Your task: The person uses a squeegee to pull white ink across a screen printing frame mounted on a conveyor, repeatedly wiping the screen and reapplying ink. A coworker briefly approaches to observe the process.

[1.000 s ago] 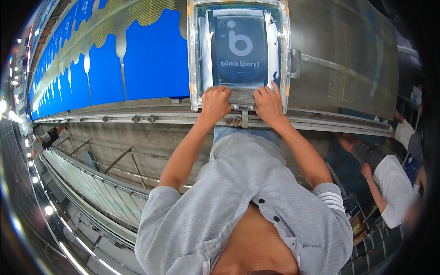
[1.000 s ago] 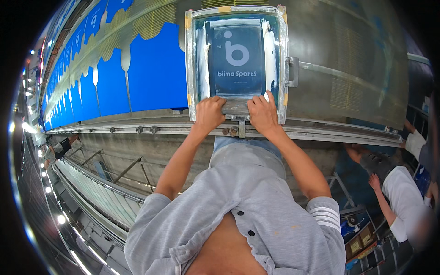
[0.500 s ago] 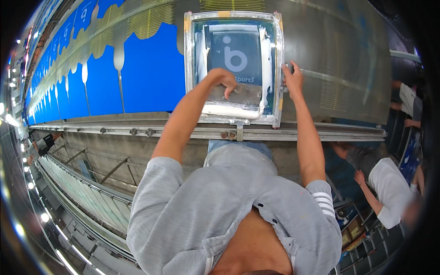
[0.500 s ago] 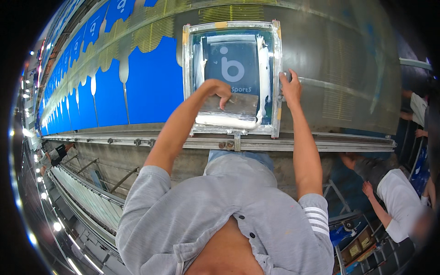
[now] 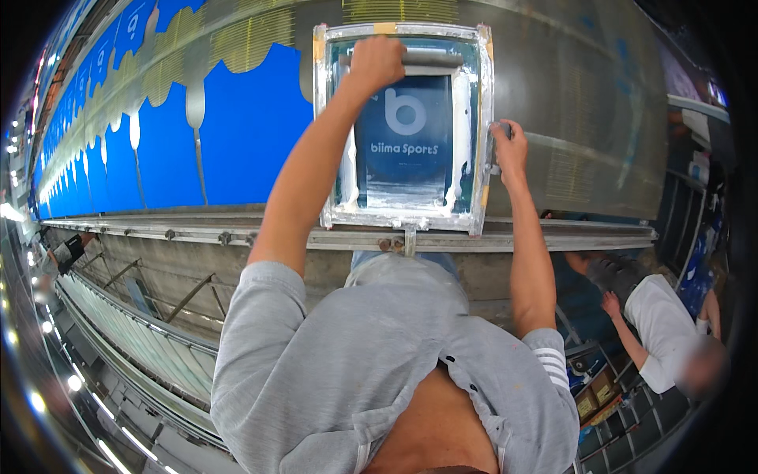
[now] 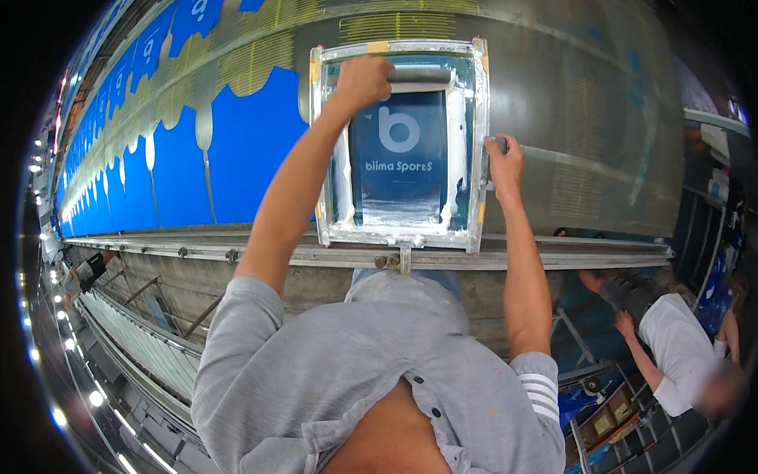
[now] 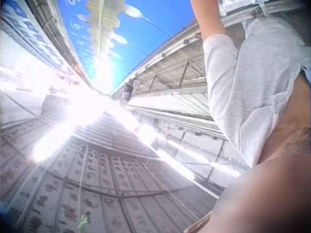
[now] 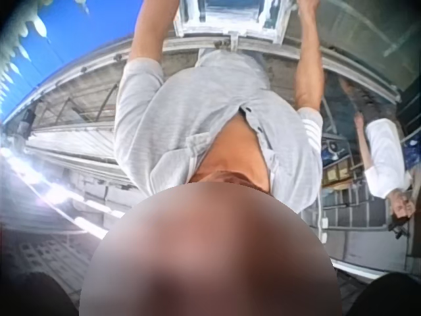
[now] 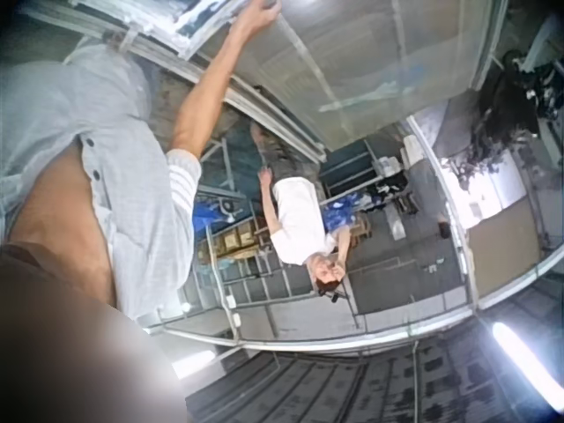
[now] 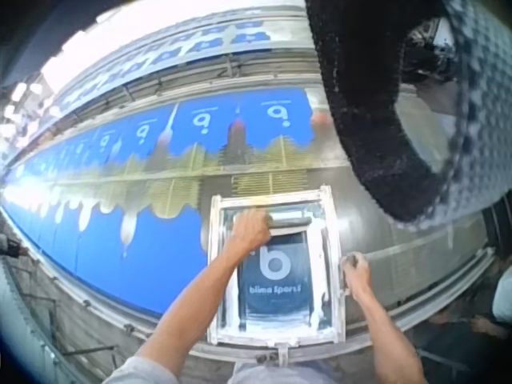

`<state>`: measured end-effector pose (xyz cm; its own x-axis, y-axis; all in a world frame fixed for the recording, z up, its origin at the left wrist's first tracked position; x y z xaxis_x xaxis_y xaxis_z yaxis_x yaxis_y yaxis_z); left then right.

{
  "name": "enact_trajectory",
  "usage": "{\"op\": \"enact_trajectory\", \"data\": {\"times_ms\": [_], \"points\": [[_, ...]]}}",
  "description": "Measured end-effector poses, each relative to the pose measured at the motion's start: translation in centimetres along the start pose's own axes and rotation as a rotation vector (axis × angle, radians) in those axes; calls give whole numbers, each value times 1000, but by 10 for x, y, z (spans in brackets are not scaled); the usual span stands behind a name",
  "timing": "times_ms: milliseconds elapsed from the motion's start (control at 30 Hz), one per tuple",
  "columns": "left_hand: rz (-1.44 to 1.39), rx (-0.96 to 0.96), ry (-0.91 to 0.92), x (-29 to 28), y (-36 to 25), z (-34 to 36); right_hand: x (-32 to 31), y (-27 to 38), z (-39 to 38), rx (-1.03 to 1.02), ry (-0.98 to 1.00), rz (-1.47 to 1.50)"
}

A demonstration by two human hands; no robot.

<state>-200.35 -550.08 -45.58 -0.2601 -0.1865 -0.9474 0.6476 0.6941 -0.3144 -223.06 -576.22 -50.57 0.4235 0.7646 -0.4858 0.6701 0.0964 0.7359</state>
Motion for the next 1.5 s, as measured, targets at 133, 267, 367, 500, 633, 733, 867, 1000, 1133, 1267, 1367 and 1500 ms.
{"op": "enact_trajectory", "data": {"times_ms": [133,267,367,500,633,733,867,1000,1133,1267,1367,1500], "points": [[-79,27,-163,42,-70,-134,1,6,3,-23,-45,-109],[-97,85,-456,76,-144,-256,0,17,-2,-155,-151,-100],[-123,68,-416,66,-159,-289,0,13,4,-220,-150,-39],[-206,66,-398,41,-139,-295,12,37,-25,-263,-142,44],[-194,42,-350,31,-96,-315,55,56,-51,-324,-150,80],[-214,54,-320,15,-19,-347,140,53,-75,-460,-195,66],[-99,-14,-222,0,78,-404,252,65,-133,-405,-109,208],[-86,-24,-39,-14,111,-420,285,73,-164,-276,-133,135],[-26,10,-19,-24,128,-419,303,66,-161,-266,-168,119],[-24,12,-32,-20,134,-416,301,68,-161,-229,-167,94],[-44,-7,8,-10,139,-414,305,63,-155,-196,-195,28],[-66,6,-22,-9,141,-406,296,41,-145,-172,-319,-7]]}}
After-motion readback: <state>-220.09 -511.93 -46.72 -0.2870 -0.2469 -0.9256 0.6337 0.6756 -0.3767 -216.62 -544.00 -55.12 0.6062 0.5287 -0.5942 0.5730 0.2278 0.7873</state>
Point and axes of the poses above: each hand's wrist, its own z-axis towards the middle knuckle, its own x-axis out of the palm, y = z × x, the point moved 4 cm from there along z, towards the middle knuckle, and after that the axes turned 11 degrees about x, right-handed, at the moved point
